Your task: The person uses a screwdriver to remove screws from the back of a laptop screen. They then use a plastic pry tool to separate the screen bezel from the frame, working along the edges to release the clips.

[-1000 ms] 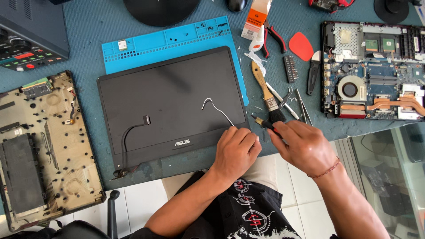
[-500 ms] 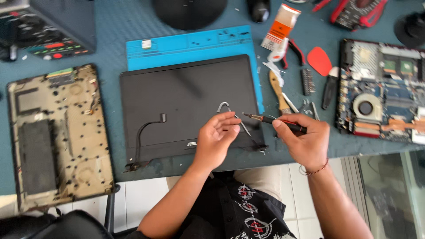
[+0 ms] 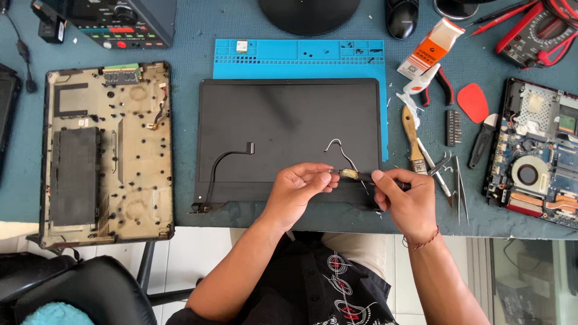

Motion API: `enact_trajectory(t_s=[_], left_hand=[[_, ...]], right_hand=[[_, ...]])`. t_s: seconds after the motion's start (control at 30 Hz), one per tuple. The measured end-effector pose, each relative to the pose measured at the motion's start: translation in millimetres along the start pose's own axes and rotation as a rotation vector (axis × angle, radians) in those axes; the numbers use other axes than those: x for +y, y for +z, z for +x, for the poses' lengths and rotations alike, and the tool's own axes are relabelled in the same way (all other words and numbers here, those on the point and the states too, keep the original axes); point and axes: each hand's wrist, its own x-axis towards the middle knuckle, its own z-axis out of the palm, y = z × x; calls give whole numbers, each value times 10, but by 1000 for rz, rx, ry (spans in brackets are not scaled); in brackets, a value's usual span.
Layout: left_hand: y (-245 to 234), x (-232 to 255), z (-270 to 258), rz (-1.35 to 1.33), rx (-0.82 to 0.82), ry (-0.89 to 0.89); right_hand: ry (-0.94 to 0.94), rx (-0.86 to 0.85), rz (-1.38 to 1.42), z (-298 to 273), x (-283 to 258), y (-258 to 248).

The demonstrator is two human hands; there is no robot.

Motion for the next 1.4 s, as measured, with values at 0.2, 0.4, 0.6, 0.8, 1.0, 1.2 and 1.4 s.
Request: enact_trajectory(t_s=[0.2,0.4,0.6,0.8,1.0,1.2,1.4], left_hand=[[-72,-58,-6,51,37,102],[-81,95,-25,193,116,227],[42,382,-131,758,188,759],[7,324,-129,841,184,913],[-3,309,-118,868,203,1067],[-109,306,-178,1120,261,1316],[-168,425,-416,988,293,1112]], right_hand=[[-119,2,-173,-69,-239,28],[-239,20,-243,-18,-311,103],[-351,-42,-226,4,-350,249],[-332,-60,-167,-22,-274,342],[-243,-41,-194,-62,-272,406],[-206,-89,-267,-107,-384,498],[-244,-185,-404,-125,-435,614]])
